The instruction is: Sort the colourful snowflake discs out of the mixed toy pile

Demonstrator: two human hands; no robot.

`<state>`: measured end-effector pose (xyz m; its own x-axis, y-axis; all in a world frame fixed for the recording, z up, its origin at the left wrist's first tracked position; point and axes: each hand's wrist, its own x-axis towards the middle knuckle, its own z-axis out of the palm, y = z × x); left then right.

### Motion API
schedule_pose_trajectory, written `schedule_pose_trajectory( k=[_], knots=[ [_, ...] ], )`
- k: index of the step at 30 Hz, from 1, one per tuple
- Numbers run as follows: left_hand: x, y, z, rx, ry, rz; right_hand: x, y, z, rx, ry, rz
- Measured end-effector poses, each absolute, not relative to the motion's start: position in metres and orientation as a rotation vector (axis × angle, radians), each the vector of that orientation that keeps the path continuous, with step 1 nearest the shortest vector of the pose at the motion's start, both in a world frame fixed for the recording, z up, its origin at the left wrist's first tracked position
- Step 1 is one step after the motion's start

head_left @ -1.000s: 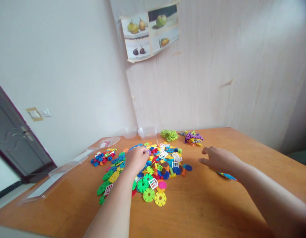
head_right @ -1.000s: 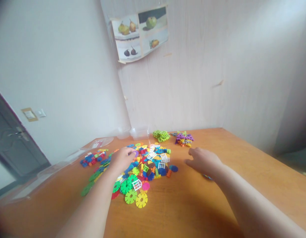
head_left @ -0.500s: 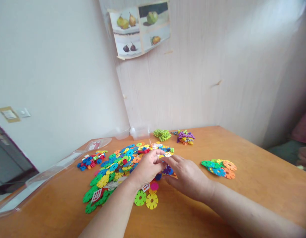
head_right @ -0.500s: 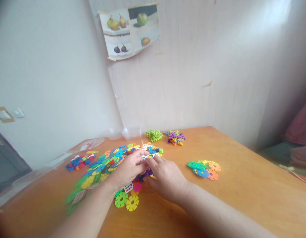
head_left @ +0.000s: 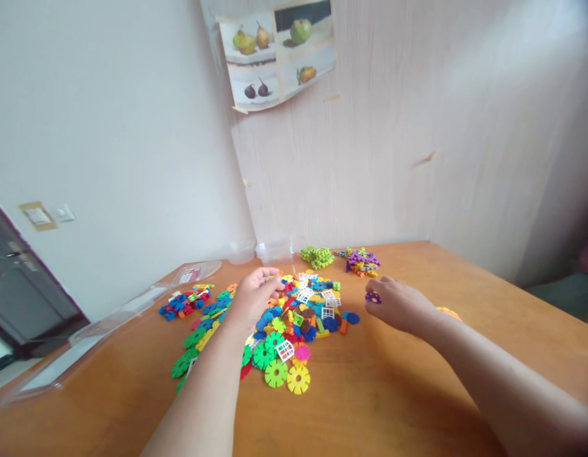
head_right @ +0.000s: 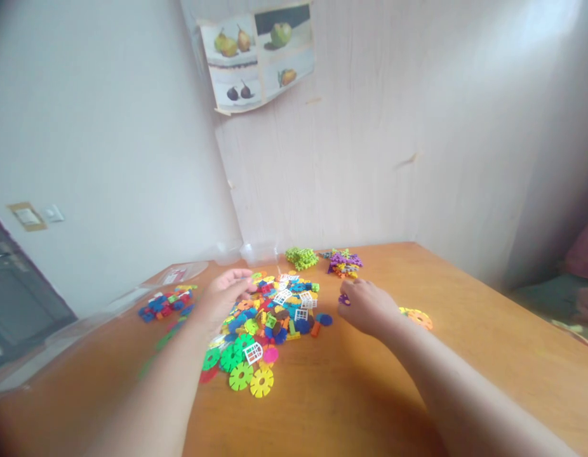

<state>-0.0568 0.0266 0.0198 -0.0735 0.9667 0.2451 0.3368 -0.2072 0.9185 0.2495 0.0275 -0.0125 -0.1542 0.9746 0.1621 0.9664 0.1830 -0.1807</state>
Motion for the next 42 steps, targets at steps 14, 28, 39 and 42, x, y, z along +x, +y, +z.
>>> schedule_pose_trajectory(
  k=[14,28,39,42],
  knots=[
    [-0.105,0.066,-0.013,1.785,1.973,0.960,0.303,0.059,-0.036,-2.090,-2.258,0.177],
    [-0.096,0.058,-0.013,2.082,2.188,0.504,0.312,0.056,-0.029,-2.087,-2.325,0.246],
    [-0.082,0.050,-0.002,1.687,1.707,1.104,0.281,0.050,-0.023,-1.799,-2.224,0.034],
    [-0.068,0.040,0.005,1.634,1.507,1.134,0.248,0.030,-0.017,-1.542,-2.264,0.035]
  ],
)
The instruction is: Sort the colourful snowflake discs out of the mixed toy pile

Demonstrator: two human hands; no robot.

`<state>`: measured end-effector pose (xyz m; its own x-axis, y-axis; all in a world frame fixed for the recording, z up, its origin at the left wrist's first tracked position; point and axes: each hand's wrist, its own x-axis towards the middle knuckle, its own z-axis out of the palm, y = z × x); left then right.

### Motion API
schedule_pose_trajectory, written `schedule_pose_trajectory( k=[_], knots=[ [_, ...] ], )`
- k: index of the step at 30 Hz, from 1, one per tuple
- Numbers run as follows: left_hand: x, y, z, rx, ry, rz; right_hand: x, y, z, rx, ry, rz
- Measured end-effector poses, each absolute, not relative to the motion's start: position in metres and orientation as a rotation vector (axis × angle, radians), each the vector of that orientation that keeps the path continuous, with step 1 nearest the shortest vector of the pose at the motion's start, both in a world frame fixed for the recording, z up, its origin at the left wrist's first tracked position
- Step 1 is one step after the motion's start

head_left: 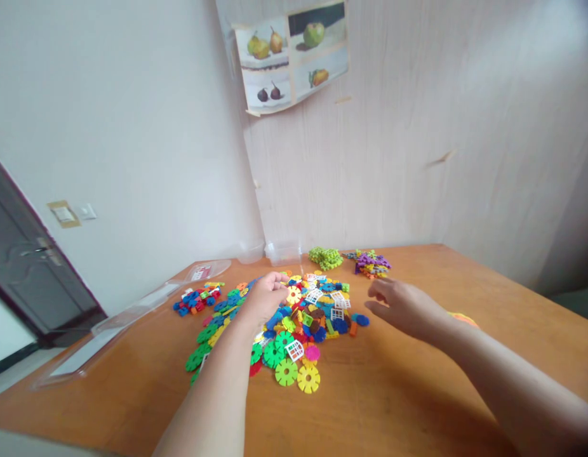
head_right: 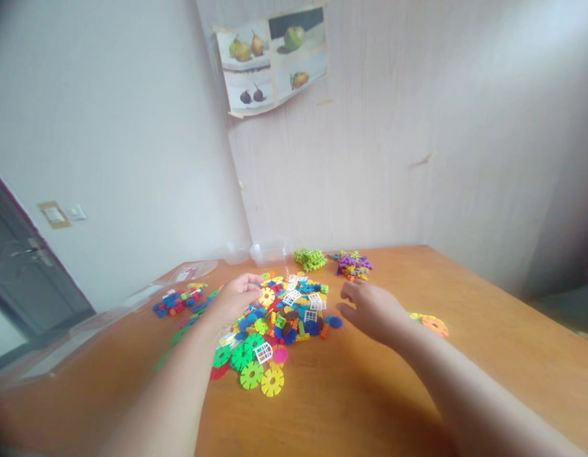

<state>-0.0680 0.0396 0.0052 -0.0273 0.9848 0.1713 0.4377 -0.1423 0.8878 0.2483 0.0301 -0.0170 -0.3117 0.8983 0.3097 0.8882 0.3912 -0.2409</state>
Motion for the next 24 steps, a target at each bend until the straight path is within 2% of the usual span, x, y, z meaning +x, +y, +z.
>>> schedule_pose_trajectory(
  k=[5,11,19,24],
  knots=[
    [-0.042,0.021,0.010,1.665,1.252,0.995,0.199,-0.008,-0.015,-1.216,-2.311,0.097],
    [-0.016,0.006,0.008,1.591,0.979,0.823,0.181,-0.022,-0.016,-1.077,-2.325,0.149],
    [-0.010,0.004,0.005,1.555,0.995,0.829,0.188,-0.018,-0.014,-1.217,-2.367,0.022],
    [-0.032,0.014,0.015,1.537,1.104,1.087,0.208,-0.001,-0.011,-1.450,-2.267,-0.041]
  ],
)
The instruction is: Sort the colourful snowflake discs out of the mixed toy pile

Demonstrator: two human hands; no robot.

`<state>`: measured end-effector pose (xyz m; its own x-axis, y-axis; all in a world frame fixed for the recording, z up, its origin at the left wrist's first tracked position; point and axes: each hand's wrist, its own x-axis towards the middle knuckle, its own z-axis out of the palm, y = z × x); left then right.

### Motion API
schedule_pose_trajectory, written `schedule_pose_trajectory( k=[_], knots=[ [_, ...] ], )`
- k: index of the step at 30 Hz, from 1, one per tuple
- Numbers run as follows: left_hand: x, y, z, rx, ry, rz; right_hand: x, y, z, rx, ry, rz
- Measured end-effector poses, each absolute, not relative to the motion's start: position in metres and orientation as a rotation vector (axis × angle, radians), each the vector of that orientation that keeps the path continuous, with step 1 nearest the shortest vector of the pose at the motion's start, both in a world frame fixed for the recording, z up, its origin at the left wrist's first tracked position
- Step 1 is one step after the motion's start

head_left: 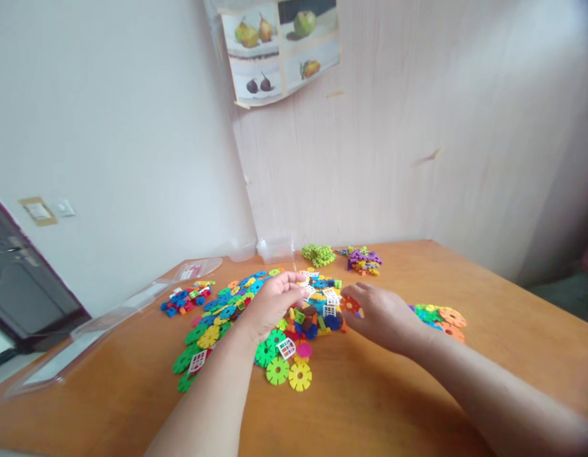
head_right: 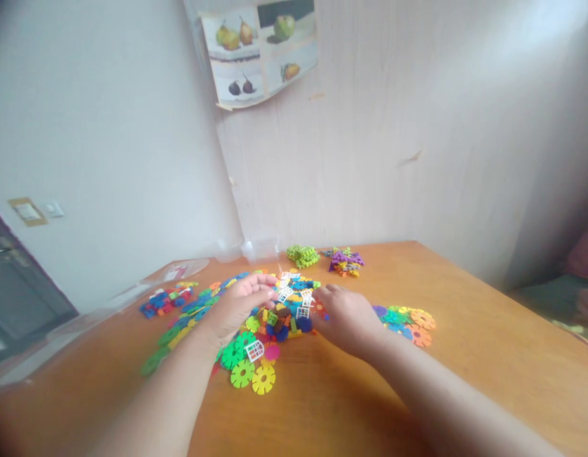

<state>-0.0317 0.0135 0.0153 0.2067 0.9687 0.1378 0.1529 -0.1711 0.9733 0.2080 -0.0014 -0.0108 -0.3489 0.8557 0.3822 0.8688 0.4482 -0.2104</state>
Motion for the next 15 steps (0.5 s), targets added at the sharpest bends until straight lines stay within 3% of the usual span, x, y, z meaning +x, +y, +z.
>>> schedule_pose_trajectory(
  k=[7,15],
  knots=[
    [-0.070,0.036,0.015,1.338,1.253,1.461,0.248,0.032,-0.017,-1.832,-2.176,-0.006],
    [-0.086,0.043,0.013,1.372,1.520,1.431,0.287,0.052,-0.032,-2.046,-2.231,0.053]
  ],
)
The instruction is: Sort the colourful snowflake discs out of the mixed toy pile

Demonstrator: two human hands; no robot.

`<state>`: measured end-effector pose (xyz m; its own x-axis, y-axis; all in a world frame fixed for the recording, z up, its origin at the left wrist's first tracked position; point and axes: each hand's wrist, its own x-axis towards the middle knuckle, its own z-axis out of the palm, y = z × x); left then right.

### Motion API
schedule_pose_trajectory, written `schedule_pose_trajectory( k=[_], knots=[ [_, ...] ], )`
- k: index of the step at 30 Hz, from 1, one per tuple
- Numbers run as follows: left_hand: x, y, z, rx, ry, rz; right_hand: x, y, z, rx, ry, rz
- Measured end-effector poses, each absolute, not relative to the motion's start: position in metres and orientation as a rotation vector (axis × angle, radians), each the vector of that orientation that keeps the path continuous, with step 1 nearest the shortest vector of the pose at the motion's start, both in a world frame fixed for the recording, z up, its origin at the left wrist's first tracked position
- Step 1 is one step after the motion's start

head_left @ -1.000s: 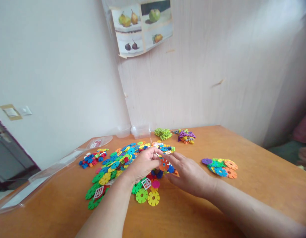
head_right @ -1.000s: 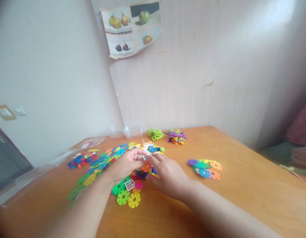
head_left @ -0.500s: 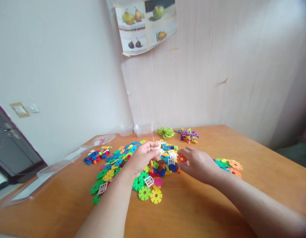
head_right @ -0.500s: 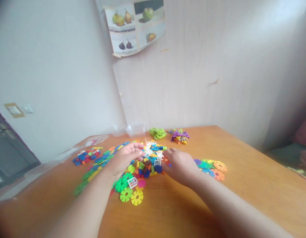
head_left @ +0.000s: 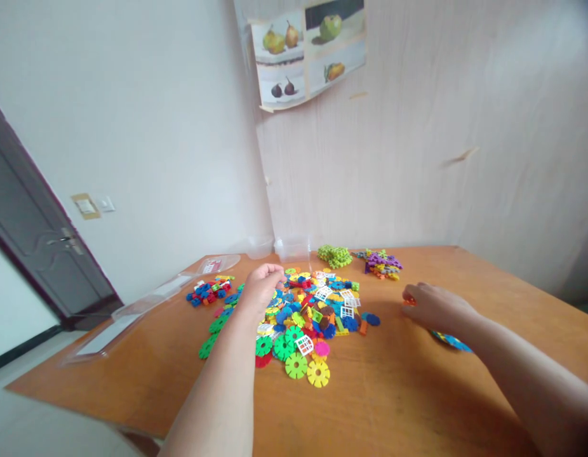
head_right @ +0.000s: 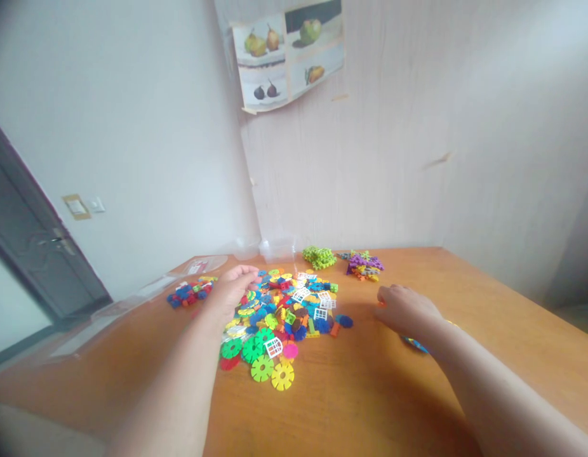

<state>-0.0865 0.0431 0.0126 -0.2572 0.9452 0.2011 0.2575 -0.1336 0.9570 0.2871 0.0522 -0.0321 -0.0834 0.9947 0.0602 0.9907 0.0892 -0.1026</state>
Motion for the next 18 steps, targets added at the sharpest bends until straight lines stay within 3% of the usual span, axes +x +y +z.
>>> schedule_pose_trajectory(
  k=[18],
  knots=[
    [-0.099,0.049,-0.003,1.669,1.870,0.976,0.324,0.073,-0.051,-1.995,-2.292,0.143]
  ],
)
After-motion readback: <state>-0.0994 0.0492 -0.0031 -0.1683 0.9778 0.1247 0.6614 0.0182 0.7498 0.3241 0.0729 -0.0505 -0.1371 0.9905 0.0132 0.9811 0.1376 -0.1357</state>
